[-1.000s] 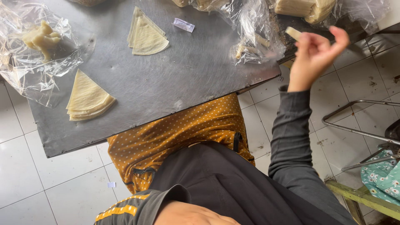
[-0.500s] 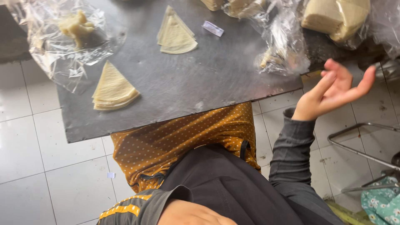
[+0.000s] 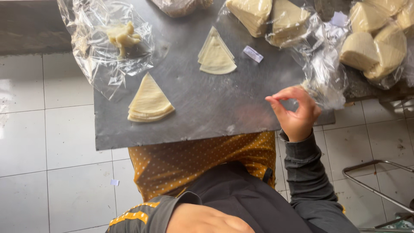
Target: The person places a small amount of filling onto triangular pastry sheets, folds them into a sealed triangular shape, and sets them aside. The process is repeated multiple times on a stainless steel work surface.
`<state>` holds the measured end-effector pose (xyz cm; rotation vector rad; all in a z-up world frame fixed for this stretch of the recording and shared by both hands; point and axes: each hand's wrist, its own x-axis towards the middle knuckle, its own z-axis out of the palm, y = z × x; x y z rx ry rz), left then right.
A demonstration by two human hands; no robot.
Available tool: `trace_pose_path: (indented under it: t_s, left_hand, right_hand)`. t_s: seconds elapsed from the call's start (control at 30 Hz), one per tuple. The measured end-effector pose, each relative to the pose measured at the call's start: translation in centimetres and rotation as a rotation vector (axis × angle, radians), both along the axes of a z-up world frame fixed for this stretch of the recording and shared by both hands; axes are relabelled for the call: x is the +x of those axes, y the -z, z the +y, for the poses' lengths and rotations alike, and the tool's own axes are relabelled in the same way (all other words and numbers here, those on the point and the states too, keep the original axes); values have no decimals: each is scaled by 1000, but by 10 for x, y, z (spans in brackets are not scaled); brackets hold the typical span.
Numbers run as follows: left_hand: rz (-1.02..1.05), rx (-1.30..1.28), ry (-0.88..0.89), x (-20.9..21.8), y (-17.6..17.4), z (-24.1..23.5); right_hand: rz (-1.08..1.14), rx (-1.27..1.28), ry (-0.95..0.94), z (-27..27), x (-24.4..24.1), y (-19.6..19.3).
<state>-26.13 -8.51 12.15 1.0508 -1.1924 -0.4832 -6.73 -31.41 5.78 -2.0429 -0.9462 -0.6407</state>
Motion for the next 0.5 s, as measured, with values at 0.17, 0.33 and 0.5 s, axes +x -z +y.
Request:
trace_pose_path:
  t_s: [0.17,0.33,0.5]
  left_hand:
    - [-311,144,-533,52,-10,55]
    - [-237,919,-1372,171,41,88]
    - [-97,1213,-1485,235,95,92]
  right_hand:
    - [120,-244,-154,47,51,-18]
    - [387,-363,-132,98,91,-16]
    - [267,-478,-12,129,103,-8]
